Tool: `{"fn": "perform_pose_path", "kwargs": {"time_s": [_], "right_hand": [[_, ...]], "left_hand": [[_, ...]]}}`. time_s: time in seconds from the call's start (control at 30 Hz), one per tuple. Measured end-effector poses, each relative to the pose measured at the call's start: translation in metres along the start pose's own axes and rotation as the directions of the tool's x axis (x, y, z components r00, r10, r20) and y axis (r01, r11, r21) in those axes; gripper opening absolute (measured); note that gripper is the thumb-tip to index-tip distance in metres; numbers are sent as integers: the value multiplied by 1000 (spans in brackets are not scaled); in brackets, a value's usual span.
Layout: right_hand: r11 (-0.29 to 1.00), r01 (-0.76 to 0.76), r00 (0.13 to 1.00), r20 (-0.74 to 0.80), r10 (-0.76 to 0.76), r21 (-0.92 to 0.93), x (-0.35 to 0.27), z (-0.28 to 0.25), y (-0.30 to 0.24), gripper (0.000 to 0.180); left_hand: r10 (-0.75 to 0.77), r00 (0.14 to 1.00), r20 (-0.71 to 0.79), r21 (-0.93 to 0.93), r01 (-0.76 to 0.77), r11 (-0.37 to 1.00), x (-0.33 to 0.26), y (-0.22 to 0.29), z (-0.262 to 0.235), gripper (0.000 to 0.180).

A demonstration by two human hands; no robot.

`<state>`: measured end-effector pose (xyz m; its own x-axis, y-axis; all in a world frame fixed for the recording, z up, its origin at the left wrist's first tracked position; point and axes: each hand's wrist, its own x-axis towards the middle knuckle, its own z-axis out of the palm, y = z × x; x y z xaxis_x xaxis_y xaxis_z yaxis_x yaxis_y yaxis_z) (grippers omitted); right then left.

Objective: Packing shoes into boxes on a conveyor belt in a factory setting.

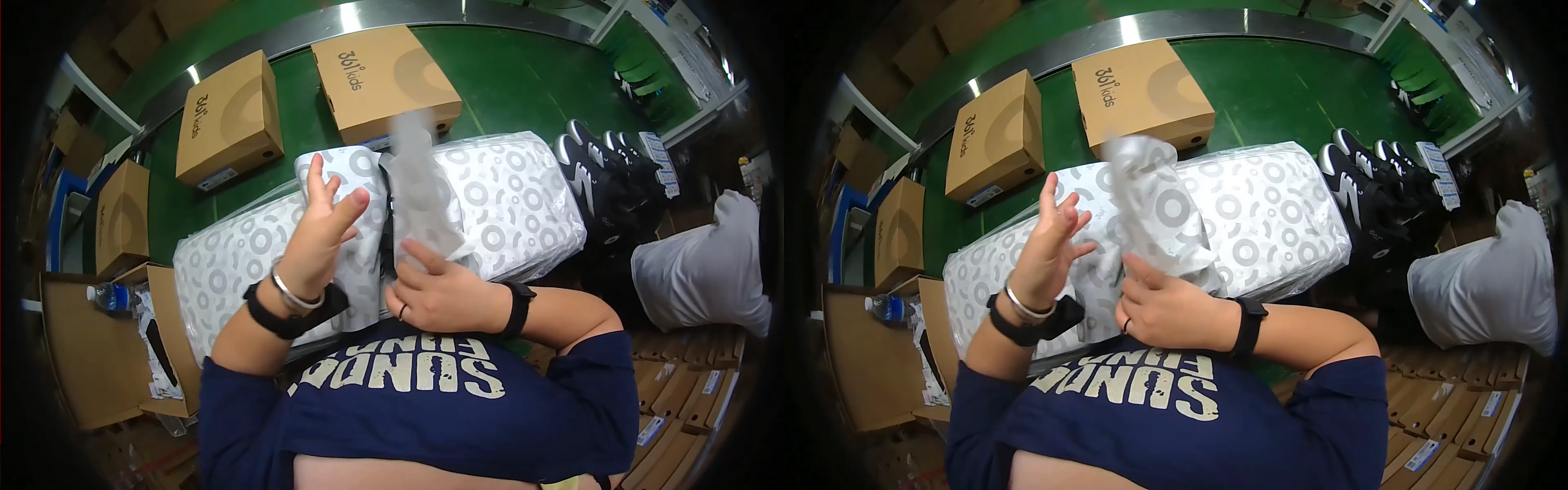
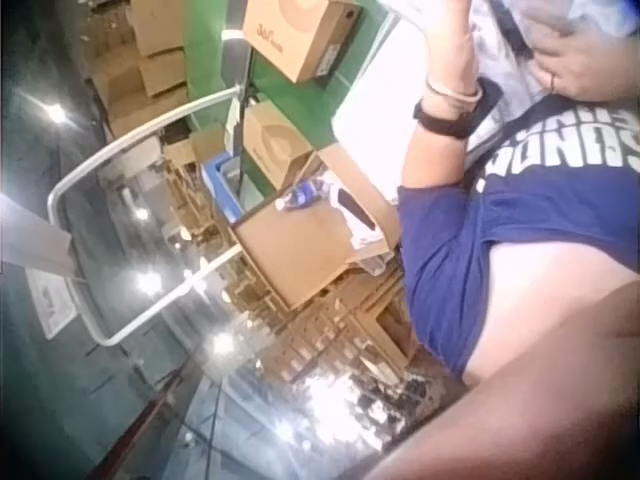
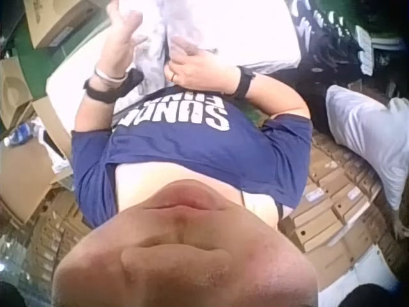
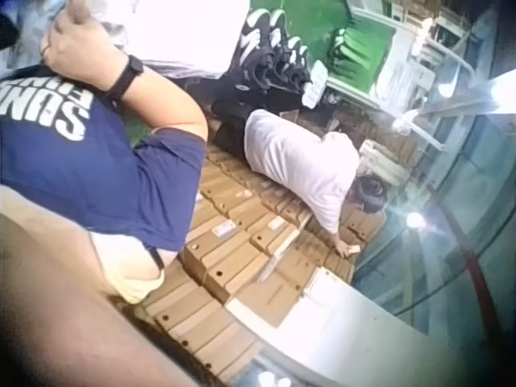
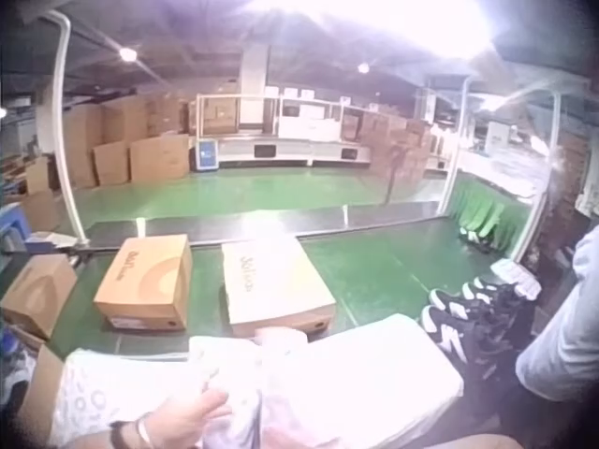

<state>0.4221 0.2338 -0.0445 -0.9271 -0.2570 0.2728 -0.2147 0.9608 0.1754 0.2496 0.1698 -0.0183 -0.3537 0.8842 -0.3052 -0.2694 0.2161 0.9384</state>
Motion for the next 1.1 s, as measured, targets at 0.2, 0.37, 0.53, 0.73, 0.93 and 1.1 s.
{"fn": "perform_pose_path", "kwargs": {"time_s": [0.2, 0.37, 0.53, 0.73, 0.93, 1.1], "right_hand": [[935, 208, 935, -340, -104, 288, 6, -16, 23, 14], [540, -302, 623, -266, 736, 785, 2, 18, 115, 32], [179, -425, 640, 155, 753, 888, -21, 91, 174, 38], [-405, -297, 582, 501, 641, 864, -7, 135, 204, 27], [220, -588, 430, 70, 900, 778, 0, 137, 229, 35], [551, -817, 576, 204, 792, 169, 3, 156, 245, 63]], "left_hand": [[52, 997, -64, -6, -52, 999, 23, -22, -13, 55], [251, 960, -124, -224, -273, 936, 18, -39, -51, 34], [377, 854, -359, 63, -381, 922, 3, -16, -30, 75], [530, 846, 67, 994, -103, 40, 17, -69, -46, 94], [233, 970, 62, 998, -54, -44, 45, -65, -72, 98], [329, 928, -175, 924, 40, 379, 145, -69, -123, 94]]}}
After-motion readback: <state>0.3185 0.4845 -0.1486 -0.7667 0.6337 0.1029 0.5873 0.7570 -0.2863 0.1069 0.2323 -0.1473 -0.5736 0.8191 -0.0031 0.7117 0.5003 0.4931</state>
